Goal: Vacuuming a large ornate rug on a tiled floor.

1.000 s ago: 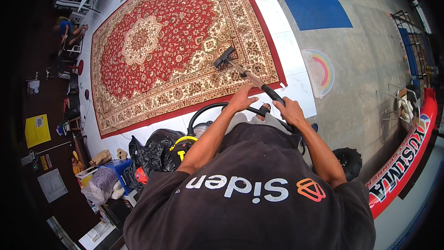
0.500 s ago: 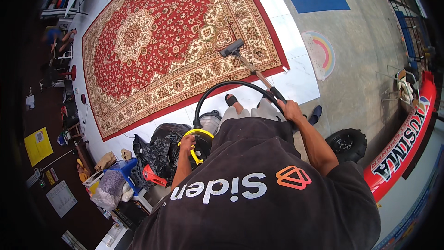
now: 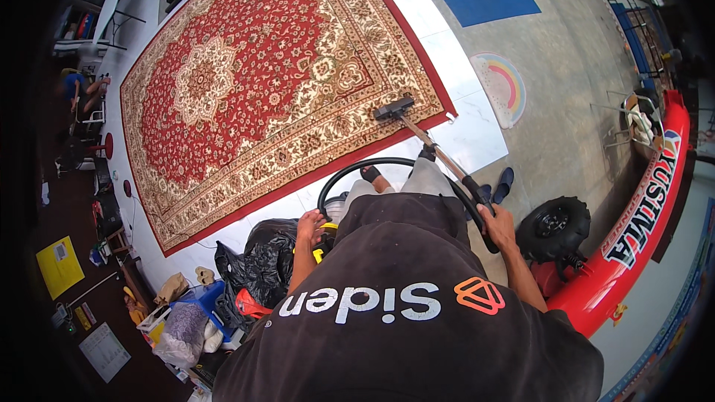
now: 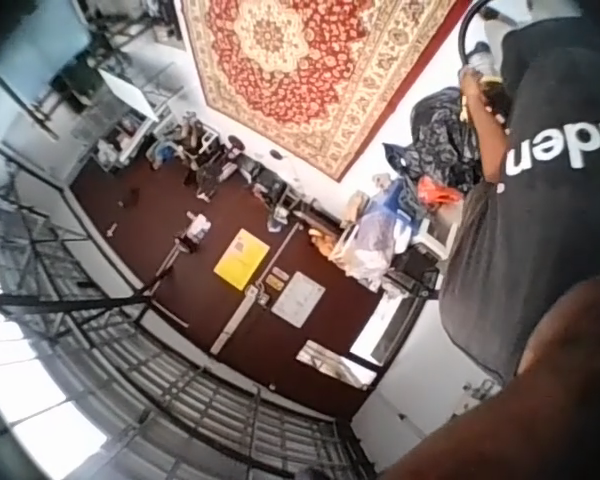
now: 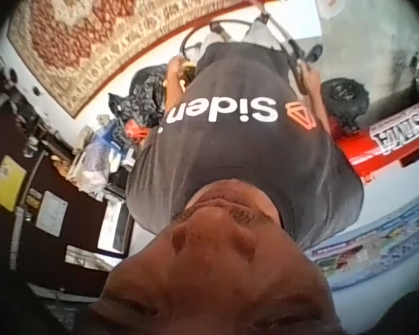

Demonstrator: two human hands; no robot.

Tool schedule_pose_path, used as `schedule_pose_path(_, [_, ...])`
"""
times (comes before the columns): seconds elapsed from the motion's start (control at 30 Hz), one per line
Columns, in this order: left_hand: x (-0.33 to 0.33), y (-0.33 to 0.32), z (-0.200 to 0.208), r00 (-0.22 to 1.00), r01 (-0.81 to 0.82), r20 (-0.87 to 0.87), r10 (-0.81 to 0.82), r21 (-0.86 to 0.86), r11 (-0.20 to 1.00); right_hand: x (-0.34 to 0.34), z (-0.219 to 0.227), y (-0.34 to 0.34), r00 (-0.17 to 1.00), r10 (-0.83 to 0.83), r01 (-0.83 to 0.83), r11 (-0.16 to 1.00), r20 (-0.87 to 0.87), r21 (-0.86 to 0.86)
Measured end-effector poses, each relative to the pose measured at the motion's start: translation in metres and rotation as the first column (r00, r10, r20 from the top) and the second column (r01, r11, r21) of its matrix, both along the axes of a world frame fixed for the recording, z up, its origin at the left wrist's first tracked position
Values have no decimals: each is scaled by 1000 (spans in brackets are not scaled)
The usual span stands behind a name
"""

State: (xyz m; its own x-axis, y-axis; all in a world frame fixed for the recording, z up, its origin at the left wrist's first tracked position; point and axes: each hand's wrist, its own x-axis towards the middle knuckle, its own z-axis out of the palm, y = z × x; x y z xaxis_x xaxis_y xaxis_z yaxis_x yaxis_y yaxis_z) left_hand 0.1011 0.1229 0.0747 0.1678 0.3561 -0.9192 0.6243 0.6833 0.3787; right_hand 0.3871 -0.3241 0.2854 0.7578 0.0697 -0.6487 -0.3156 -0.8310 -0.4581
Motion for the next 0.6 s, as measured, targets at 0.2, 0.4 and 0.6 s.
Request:
schedule_pose_path(0.2, [34,64,0,988,156,-26,-154,163,974,134,-104,150,982,147,-157,985,120,77])
schedule_pose_path(0.4, [52,63,33,993,89,52,-105,244,966,261,-202,222,897,375,-382,924,234,-13])
schedule_pose_path(0.6, [-15,-10,12,998,59,-37,-54,149,987,154,-170,114,969,246,-246,969,16,-27])
